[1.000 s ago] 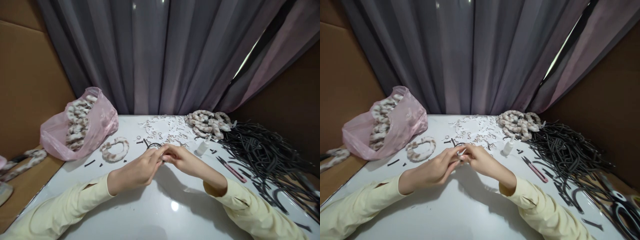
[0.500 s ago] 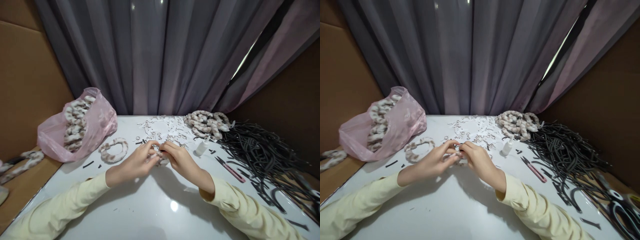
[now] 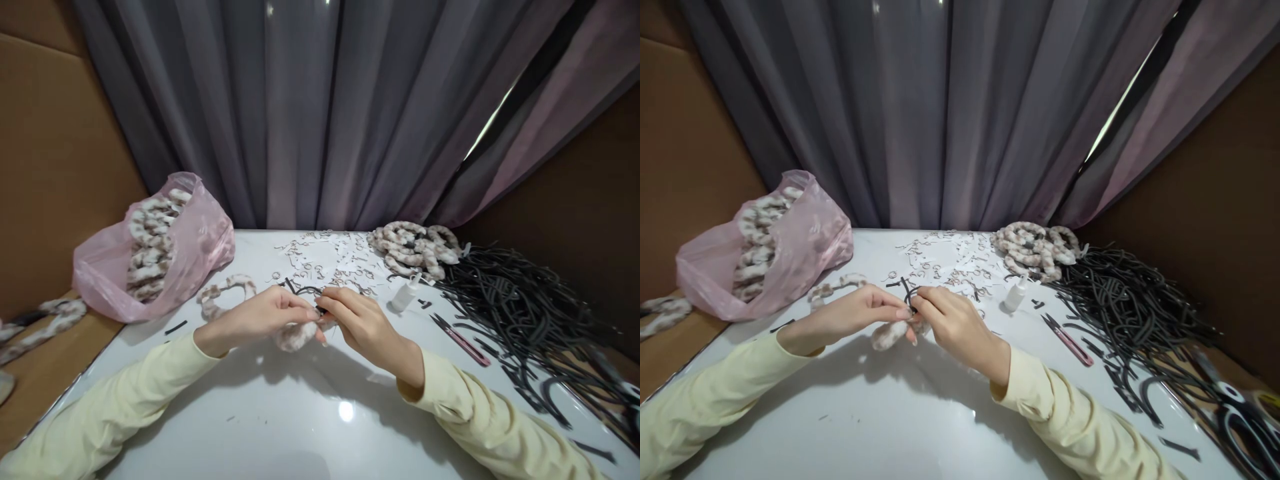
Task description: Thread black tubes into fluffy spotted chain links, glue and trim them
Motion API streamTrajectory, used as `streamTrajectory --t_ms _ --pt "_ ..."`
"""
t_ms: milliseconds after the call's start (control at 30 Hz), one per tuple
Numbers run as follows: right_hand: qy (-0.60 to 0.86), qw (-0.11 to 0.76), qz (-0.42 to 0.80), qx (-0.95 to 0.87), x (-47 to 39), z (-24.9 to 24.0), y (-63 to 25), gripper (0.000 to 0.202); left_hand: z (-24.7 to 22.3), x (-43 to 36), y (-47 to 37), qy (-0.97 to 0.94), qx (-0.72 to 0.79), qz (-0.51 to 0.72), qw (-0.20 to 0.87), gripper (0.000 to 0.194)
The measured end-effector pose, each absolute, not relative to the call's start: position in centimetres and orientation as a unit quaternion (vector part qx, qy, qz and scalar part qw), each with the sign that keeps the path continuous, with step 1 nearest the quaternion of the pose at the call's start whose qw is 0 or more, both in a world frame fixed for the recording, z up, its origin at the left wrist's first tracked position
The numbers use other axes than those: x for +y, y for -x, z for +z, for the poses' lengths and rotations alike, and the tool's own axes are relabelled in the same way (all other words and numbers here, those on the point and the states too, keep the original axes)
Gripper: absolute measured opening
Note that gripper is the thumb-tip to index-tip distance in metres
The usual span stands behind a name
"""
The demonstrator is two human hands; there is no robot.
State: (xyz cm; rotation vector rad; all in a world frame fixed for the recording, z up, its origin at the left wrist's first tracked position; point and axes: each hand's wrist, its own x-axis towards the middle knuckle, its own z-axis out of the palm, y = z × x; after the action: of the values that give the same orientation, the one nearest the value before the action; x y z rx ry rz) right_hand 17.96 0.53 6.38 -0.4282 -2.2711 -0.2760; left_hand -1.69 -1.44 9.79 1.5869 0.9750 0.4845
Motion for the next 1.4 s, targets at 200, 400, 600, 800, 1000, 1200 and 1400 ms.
streamTrajectory --t_ms 200,400,600,800,1000,1200,1400 --pt "0.169 0.422 -0.012 -0.890 0.8 5.8 -17.8 0.019 9.8 -1.9 0.9 -0.652 0.431 0.244 0.574 0.030" --pt "0.179 0.434 0.069 -0.880 0.9 5.1 -17.5 0.023 9.3 -2.1 0.7 -0.689 0.439 0.272 0.509 0.028" --pt "0.151 0.431 0.035 -0.889 0.7 5.3 -17.7 0.020 9.0 -0.9 1.7 -0.660 0.397 0.217 0.600 0.023" --pt "0.085 0.409 0.018 -0.909 0.4 5.9 -17.5 0.021 7.7 0.2 2.1 -0.644 0.331 0.223 0.653 0.038" --pt "0.101 0.424 0.110 -0.893 0.4 6.1 -17.5 0.017 7.3 -1.0 1.0 -0.639 0.361 0.267 0.625 0.044" --pt "0.129 0.430 0.168 -0.877 0.7 6.2 -17.7 0.019 7.7 -1.5 0.8 -0.625 0.367 0.271 0.634 0.035" --pt "0.132 0.407 0.154 -0.891 0.9 6.2 -17.9 0.024 8.3 -1.9 0.9 -0.645 0.431 0.260 0.575 0.037"
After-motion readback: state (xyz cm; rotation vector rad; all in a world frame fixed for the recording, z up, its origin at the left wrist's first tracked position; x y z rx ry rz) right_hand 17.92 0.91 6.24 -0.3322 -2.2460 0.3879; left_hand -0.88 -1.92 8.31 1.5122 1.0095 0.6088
